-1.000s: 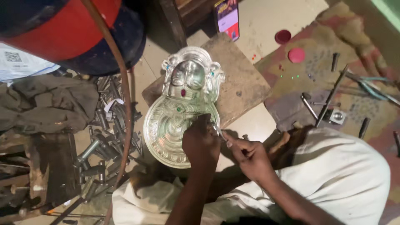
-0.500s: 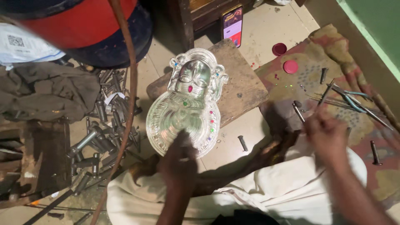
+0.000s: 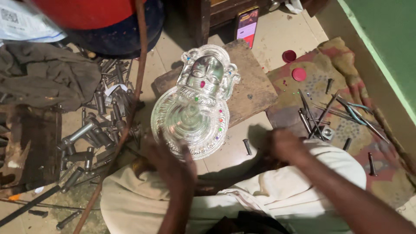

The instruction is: The person is sitting on the floor and using a small tool to carefully place and adjust small colored beads or stones onto a silver-colored metal object shaped like a deity. The person rotates the object to access different areas and continues placing the decorative elements.

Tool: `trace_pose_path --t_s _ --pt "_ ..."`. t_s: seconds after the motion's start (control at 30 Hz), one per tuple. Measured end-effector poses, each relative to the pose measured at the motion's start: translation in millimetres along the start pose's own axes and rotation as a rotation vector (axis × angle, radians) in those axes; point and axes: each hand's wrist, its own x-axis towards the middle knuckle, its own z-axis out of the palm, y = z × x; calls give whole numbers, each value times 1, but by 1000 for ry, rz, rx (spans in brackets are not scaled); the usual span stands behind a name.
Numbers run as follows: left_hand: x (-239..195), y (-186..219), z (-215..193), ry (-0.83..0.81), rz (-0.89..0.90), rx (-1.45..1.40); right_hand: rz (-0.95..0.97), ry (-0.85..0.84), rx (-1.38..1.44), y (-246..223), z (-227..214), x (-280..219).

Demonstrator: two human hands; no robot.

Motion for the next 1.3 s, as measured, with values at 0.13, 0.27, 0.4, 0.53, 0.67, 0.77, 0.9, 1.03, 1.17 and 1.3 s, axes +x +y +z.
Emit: trace_pose_path --t_s 0.13,0.27,0.4,0.53,0.67,0.77,0.9,1.03,1.17,1.3 --pt "-11 9 7 -39 153 5 64 -139 39 -54 32 24" --pt "-4 13 1 -93 255 -19 154 -99 32 -71 33 50" --pt "6 22 -5 -268 286 -19 91 -175 278 -84 -13 33" --pt "28 34 -3 -431 251 -46 513 62 1352 -110 -73 -6" --pt "47 51 3 -533 212 61 272 582 1460 -138 -104 -12" --pt "52 58 3 -556 176 133 147 768 1412 -159 -107 3" --pt "54 64 6 -531 142 150 220 836 1188 -170 -104 20" --pt "51 61 12 -480 143 139 237 846 1093 -175 -95 24" --pt "47 58 16 -447 130 103 113 960 850 -177 -93 25" --pt "42 56 18 -444 129 103 96 978 667 -179 -96 23"
